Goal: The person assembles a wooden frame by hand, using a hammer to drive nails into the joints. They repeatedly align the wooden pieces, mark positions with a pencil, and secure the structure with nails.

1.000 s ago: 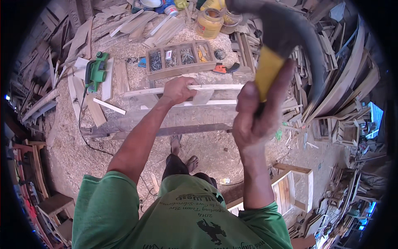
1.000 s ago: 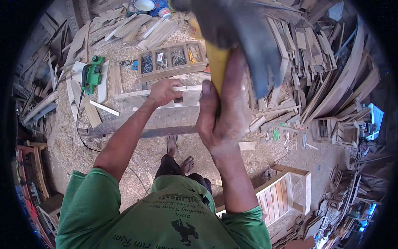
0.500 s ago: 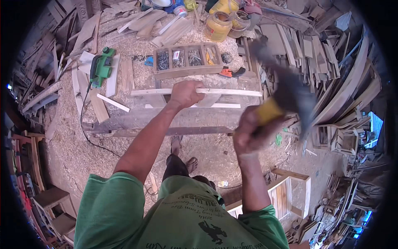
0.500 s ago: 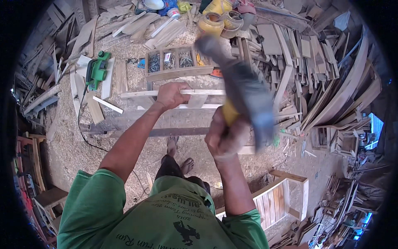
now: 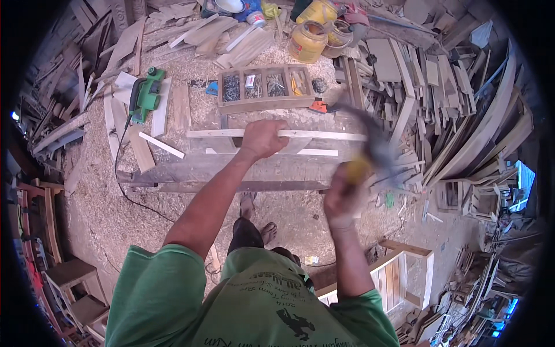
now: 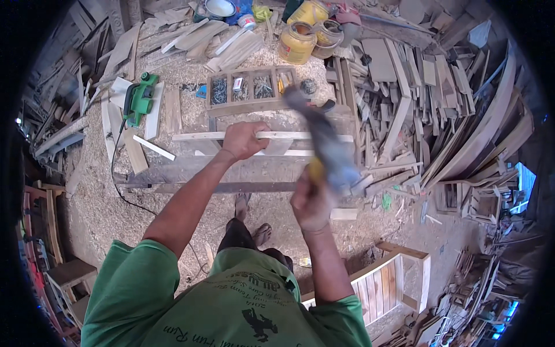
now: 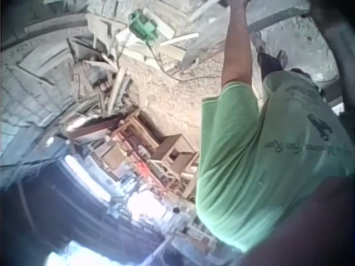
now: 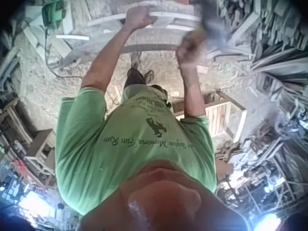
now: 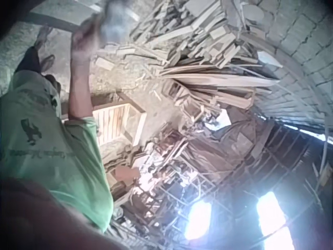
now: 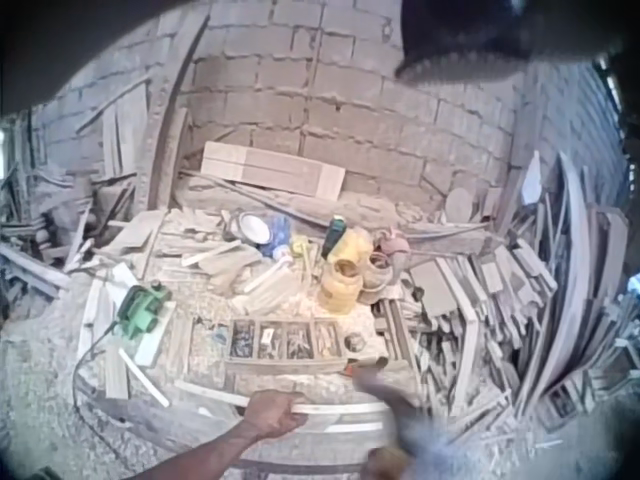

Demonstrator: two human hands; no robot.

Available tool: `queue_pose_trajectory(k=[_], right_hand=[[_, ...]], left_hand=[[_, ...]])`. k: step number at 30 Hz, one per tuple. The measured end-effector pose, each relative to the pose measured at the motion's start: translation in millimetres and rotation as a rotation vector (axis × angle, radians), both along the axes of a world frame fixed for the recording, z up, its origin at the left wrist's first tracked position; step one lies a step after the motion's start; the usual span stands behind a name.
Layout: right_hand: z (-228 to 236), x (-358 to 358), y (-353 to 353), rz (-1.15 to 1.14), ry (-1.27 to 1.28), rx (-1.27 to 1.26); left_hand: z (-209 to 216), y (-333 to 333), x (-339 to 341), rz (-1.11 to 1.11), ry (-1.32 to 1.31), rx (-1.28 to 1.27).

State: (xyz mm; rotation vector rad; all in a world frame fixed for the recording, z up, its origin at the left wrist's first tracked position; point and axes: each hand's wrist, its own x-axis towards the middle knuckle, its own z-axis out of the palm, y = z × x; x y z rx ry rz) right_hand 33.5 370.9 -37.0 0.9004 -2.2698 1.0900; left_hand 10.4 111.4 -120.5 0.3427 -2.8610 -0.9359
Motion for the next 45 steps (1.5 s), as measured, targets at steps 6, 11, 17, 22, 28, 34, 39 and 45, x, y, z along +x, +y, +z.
queue_pose_trajectory(k=[6, 11, 17, 22, 28, 34, 39, 45], right_hand=[[-1.3, -5.8, -12.8, 0.095, -0.365, 0.131], [61.6, -4.7, -12.4, 0.187, 0.068, -0.474], [-32.5, -3.9, -8.3, 0.005, -0.496, 0.369], [14.9, 8.8, -14.4, 0.030, -0.271, -0.063], [-50.8, -6.6, 1.6, -0.034, -0.391, 0.594], [-81.1, -27.0, -21.9, -0.129, -0.560, 0.181], [-109.4, -74.4, -40.3, -0.149, -0.832, -0.165], [-92.2, -59.5, -68.0, -0.155, -0.828, -0.032]], left_hand=[[-14.7, 5.9, 15.2, -0.010, 0.053, -0.042], [3.0, 4.1, 4.5, -0.019, -0.057, -0.031], [2.3, 2.3, 2.5, 0.000, 0.093, 0.014], [-2.9, 1.7, 4.6, 0.009, -0.049, -0.061], [1.3, 6.5, 2.2, -0.011, -0.044, -0.053], [-3.1, -0.1, 1.6, -0.012, -0.043, -0.091], [2.9, -12.8, 16.4, -0.099, -0.078, 0.032], [-5.2, -133.0, -3.7, -0.252, -0.121, 0.328]])
